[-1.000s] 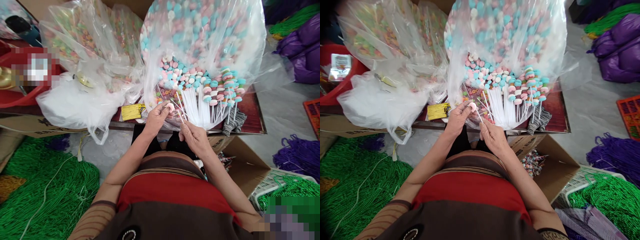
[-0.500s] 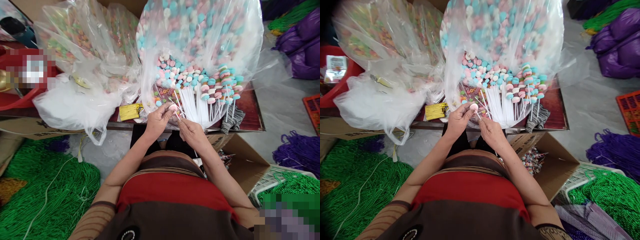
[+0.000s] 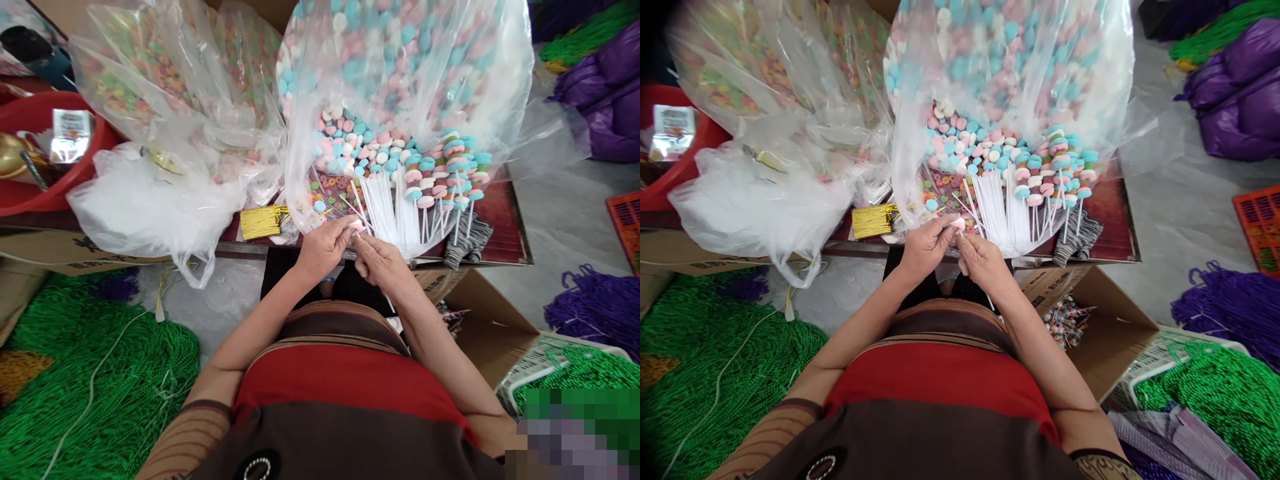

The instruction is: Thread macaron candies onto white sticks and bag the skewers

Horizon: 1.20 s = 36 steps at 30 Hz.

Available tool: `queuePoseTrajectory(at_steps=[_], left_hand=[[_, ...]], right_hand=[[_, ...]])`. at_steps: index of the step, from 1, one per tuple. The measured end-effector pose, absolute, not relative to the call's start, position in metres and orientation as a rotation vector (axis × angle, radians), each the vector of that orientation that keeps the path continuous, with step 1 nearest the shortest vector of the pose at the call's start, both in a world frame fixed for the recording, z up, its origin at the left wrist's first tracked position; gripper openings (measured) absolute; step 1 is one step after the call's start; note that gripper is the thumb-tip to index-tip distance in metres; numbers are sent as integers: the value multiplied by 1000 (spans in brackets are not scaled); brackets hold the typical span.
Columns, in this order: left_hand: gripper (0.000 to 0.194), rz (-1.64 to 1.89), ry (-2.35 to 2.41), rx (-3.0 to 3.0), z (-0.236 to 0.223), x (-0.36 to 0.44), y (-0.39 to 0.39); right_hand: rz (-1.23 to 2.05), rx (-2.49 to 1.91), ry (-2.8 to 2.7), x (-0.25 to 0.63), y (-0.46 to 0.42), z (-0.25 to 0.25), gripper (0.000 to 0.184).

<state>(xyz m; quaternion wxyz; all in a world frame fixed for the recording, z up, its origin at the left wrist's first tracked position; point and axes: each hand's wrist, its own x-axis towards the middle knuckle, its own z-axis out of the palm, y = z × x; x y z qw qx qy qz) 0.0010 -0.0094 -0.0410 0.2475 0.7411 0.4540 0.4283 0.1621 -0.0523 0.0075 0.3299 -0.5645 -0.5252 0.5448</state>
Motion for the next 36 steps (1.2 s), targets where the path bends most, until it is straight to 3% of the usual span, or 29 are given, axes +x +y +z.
queuePoseTrajectory(at_steps=[7,11,15,20,25,36], left_hand=[[36,1161,1269,2055,-41,3,-8],[36,1078,1090,2096,-39,9,-13],[35,1001,1355,2135,-22,-10,24],[29,555,1811,2356,-17,-26,92],[23,264,1852,2389,-30,-26,115],[20,271,1685,2214,-5,-34,111]], right_hand=[[1241,-1514,-1468,166,-56,0,41],[1325,-1450,-1227,162,-52,-16,46],[1408,-1390,-1028,167,-51,-20,44],[1409,-1330,-966,175,-53,-18,45],[1336,-1321,-916,185,-56,-19,47],[1347,-1285,-848,185,-56,-19,50]])
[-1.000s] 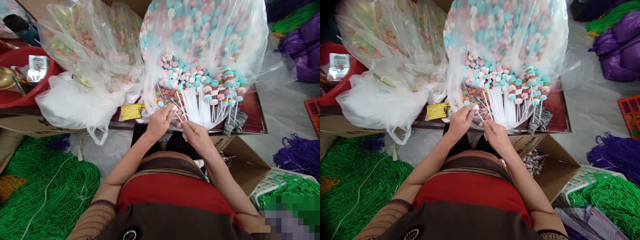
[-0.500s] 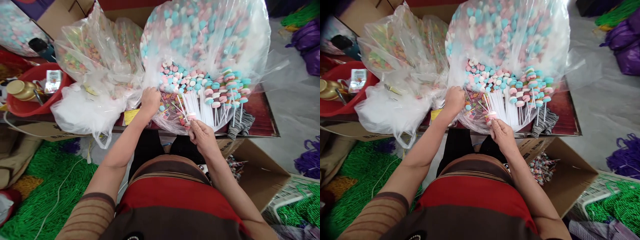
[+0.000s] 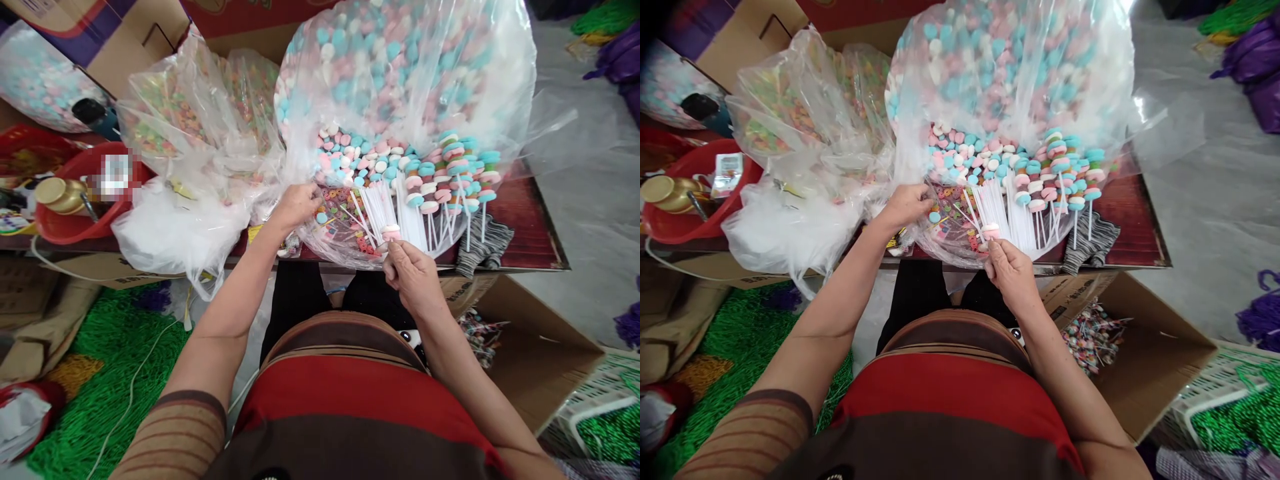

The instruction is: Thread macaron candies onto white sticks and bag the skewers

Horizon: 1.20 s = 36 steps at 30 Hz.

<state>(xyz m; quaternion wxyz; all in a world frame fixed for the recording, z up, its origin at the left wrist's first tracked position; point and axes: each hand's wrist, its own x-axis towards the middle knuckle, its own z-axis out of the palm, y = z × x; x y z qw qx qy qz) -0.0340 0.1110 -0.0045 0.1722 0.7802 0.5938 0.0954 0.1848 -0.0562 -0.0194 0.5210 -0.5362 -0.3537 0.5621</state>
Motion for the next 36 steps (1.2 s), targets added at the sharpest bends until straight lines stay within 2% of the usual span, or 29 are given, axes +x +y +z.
queuePoseTrajectory(at_steps=[11,23,26,30,33,36], left_hand=[[36,-320,1569,2619,1,-27,102],[29,-263,1537,2701,-3,-44,95],[26,-137,1530,2674,-5,-49,93],[15,303,1549,2448,-7,-55,90],[12,714,1507,2074,-7,-55,86],[5,982,1337,1494,-6,-45,76]], right_hand=[[1356,-1281,-868,181,-58,-21,47],[1307,-1293,-911,178,-58,-20,47],[1307,-1301,-923,179,-59,-21,46],[1310,-1302,-974,180,-59,-24,47],[1319,-1320,-1069,178,-55,-23,46],[1321,-1355,-1205,171,-51,-17,45]])
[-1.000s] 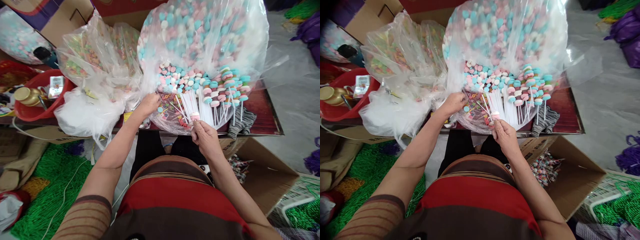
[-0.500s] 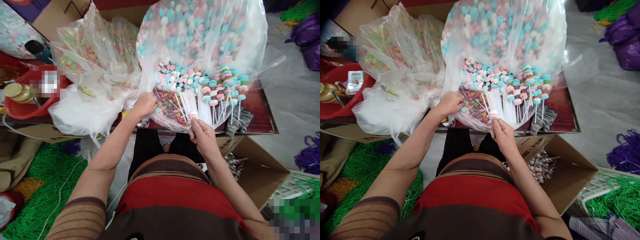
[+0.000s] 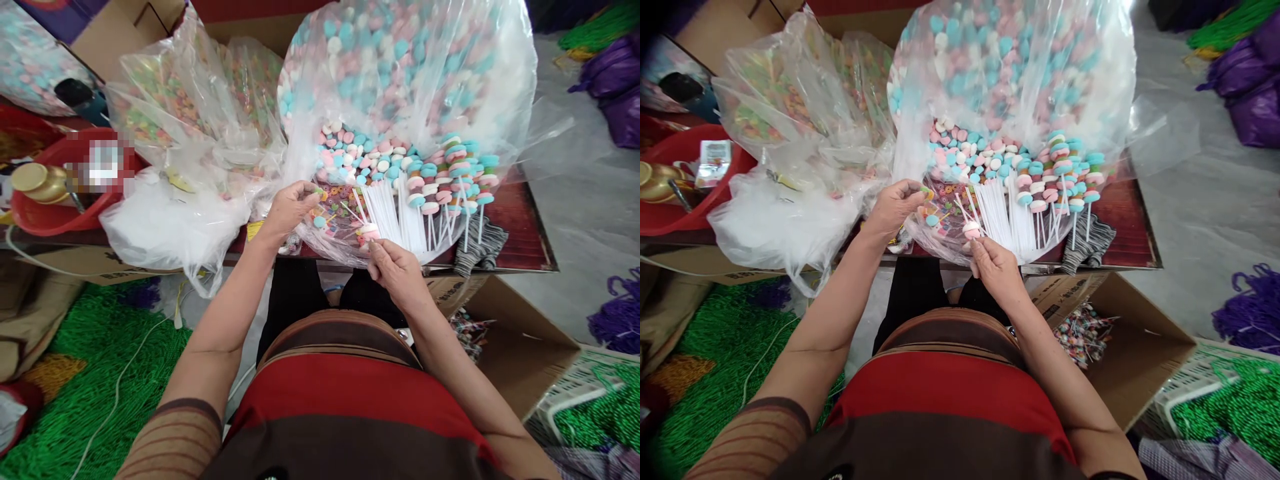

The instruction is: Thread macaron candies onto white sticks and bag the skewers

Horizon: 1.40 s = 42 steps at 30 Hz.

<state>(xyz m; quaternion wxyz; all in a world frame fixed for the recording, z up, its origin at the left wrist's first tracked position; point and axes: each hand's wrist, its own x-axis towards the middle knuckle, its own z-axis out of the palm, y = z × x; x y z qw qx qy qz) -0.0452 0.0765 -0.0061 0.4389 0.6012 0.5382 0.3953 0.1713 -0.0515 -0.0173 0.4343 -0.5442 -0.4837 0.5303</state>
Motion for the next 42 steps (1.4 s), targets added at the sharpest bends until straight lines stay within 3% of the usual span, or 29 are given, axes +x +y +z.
queuePoseTrajectory(at_steps=[4,8,14,20,35,42], left_hand=[[15,1135,1078,929,-7,-25,59],[21,1198,978,807,-11,-9,47],[18,1367,1045,1063,-21,-1,39],[15,1470,1178,1537,-27,-2,31],[19,1543,1109,1477,-30,1,30],[34,1482,1107,1513,-32,-4,34]], right_hand=[[1270,-1396,-1363,160,-48,-8,42],[1234,-1434,-1442,155,-46,-3,39],[1161,-1516,-1484,156,-48,-6,40],[1293,-1434,-1345,154,-51,-7,40],[1357,-1423,-1261,155,-56,-8,42],[1414,-1400,-1215,153,-57,-7,41]])
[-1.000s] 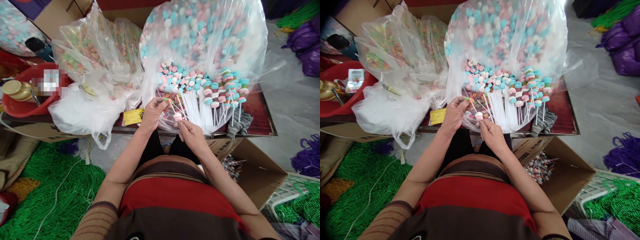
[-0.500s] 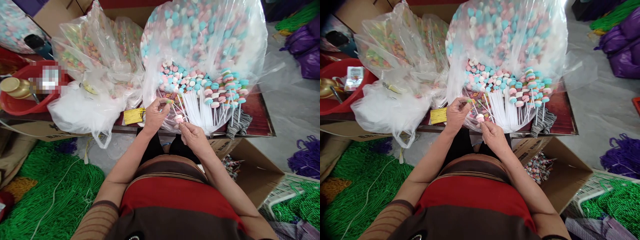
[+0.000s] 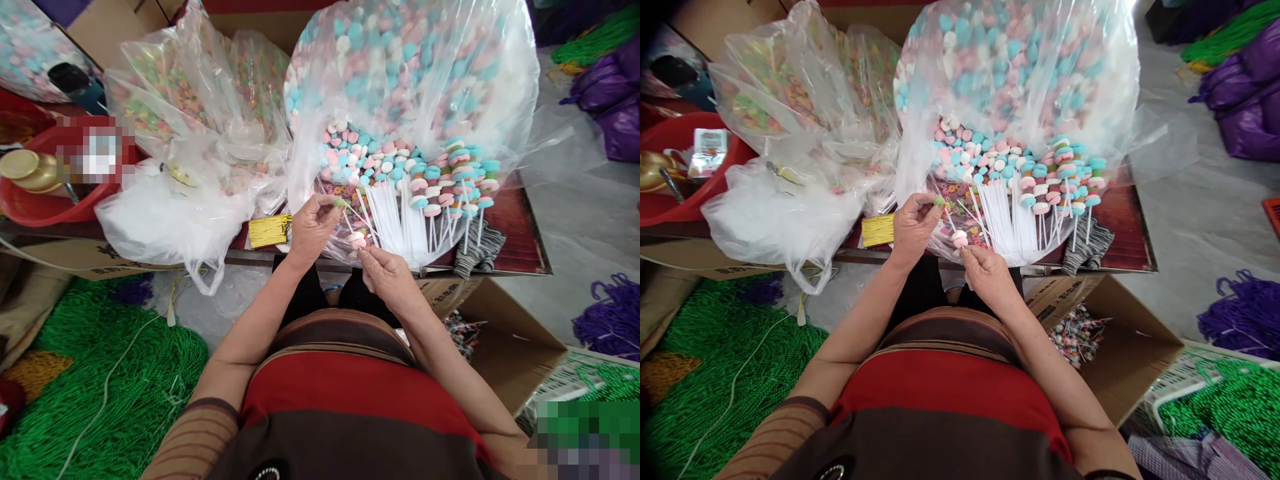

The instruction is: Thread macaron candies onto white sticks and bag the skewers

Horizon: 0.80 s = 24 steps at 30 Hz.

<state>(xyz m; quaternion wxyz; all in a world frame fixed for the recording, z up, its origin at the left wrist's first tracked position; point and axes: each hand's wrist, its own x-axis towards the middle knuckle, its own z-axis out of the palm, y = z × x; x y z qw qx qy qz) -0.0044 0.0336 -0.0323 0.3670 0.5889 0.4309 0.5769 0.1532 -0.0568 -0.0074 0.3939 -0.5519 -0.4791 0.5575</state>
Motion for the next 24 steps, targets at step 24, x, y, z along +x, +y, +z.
queuePoseTrajectory(at_steps=[24], left_hand=[[24,1385,914,1770,-13,-7,18]], right_hand=[[1527,-1223,-971,136,-49,-9,48]])
